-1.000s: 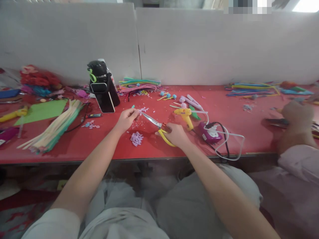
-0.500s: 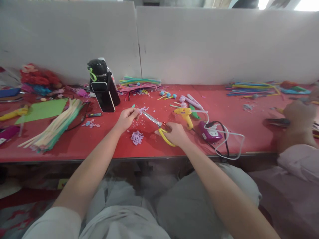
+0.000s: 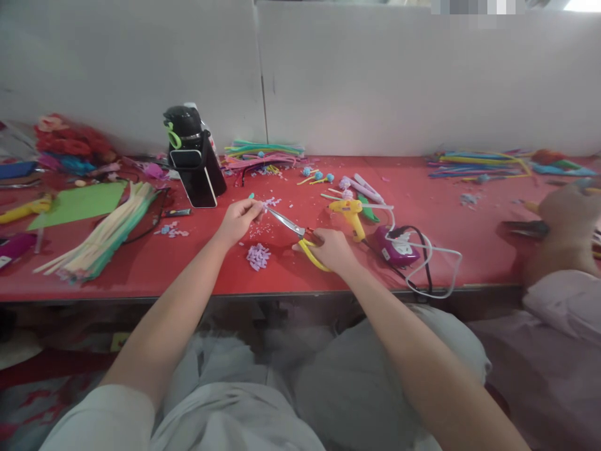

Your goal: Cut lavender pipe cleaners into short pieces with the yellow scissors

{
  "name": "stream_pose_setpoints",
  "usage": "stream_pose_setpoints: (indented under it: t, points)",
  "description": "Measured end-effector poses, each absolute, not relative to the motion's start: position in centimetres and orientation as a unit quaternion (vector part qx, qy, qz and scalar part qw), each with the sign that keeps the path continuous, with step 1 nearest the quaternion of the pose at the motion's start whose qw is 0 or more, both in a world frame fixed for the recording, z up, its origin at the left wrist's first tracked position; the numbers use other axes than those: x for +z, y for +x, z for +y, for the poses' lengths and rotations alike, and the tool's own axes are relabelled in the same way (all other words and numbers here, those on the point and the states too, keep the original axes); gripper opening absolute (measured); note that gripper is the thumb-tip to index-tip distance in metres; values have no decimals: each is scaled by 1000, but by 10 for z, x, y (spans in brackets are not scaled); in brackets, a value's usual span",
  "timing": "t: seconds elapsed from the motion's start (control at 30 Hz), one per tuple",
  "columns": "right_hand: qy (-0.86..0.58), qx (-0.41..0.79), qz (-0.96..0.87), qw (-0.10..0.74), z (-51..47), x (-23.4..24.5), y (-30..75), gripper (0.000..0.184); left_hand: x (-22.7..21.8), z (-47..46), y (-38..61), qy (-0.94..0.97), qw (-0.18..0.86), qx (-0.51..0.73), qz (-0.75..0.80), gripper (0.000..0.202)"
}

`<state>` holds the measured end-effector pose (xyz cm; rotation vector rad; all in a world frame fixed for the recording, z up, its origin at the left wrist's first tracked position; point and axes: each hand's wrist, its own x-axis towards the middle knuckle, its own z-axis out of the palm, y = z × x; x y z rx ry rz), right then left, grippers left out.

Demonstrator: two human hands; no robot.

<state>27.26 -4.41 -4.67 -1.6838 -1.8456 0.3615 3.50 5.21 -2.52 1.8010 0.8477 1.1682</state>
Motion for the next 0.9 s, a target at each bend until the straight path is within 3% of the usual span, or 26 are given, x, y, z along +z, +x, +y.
stream_pose_setpoints:
  t: [0.9]
  points:
    - [-631,122,-705,299,-43,-50,271,62,-28,54,35,714,394,463,348,36]
